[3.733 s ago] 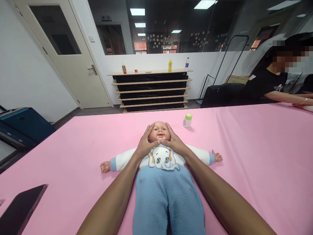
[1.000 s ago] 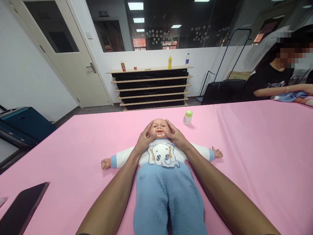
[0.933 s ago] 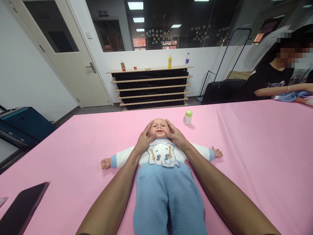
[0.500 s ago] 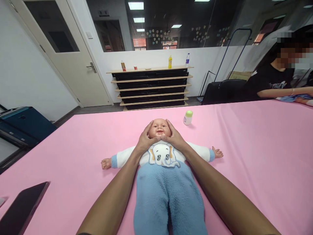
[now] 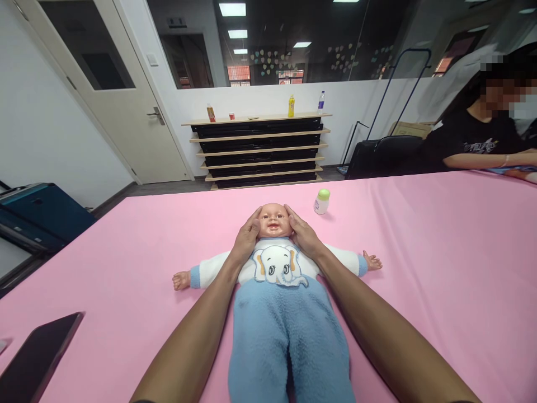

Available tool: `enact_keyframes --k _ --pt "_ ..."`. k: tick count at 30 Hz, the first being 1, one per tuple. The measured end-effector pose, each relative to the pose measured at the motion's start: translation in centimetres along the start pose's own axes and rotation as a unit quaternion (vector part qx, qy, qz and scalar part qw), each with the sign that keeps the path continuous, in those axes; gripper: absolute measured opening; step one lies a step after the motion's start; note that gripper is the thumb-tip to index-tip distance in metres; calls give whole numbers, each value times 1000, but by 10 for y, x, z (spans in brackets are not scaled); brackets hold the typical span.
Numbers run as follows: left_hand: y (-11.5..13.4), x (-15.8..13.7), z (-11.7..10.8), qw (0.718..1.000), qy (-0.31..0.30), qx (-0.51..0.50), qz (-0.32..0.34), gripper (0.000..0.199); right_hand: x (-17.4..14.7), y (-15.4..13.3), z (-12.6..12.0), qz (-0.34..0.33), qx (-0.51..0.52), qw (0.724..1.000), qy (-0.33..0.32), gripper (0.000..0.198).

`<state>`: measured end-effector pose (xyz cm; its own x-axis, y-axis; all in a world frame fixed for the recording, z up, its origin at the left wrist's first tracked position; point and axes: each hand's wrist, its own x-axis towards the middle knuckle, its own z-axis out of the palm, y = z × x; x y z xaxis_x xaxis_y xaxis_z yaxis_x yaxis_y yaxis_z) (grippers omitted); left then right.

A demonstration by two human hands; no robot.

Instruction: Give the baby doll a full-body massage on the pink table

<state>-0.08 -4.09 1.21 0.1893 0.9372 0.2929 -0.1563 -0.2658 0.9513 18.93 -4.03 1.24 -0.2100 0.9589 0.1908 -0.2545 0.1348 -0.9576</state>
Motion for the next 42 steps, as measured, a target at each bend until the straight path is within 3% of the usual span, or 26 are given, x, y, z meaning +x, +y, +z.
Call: enact_keyframes --k 3,7,11,15,20,24,26,28,31,42 --pt "1 -2 1 1000 -7 9 3 75 -2 -3 1 -12 -58 998 12 79" --pt "6 -8 2 998 -10 56 0 104 -8 -10 3 -46 -146 988 -9 108" --pt "8 -9 3 999 -6 35 -9 97 -9 -12 3 -45 -138 989 -4 103" --pt "7 -6 0 1000 -6 11 -5 88 -5 -9 0 -31 -53 998 -24 99" --pt "4 -2 -2 998 19 -7 -58 72 -1 -3 1 1 45 998 -39 88" --pt "3 -3 -1 1000 15 -10 -24 72 1 -1 1 9 46 999 -10 72" --pt "4 -4 -1 1000 -1 19 -9 84 0 -2 1 -1 -16 1000 2 75" --pt "5 -5 -1 999 -8 46 1 95 -4 -4 1 -26 -95 995 0 91" --pt "6 -6 -1 999 -9 49 -1 98 -9 -9 3 -48 -155 987 -1 110" --pt "7 -4 2 1000 -1 -25 -10 81 -1 -4 0 5 23 999 -29 87"
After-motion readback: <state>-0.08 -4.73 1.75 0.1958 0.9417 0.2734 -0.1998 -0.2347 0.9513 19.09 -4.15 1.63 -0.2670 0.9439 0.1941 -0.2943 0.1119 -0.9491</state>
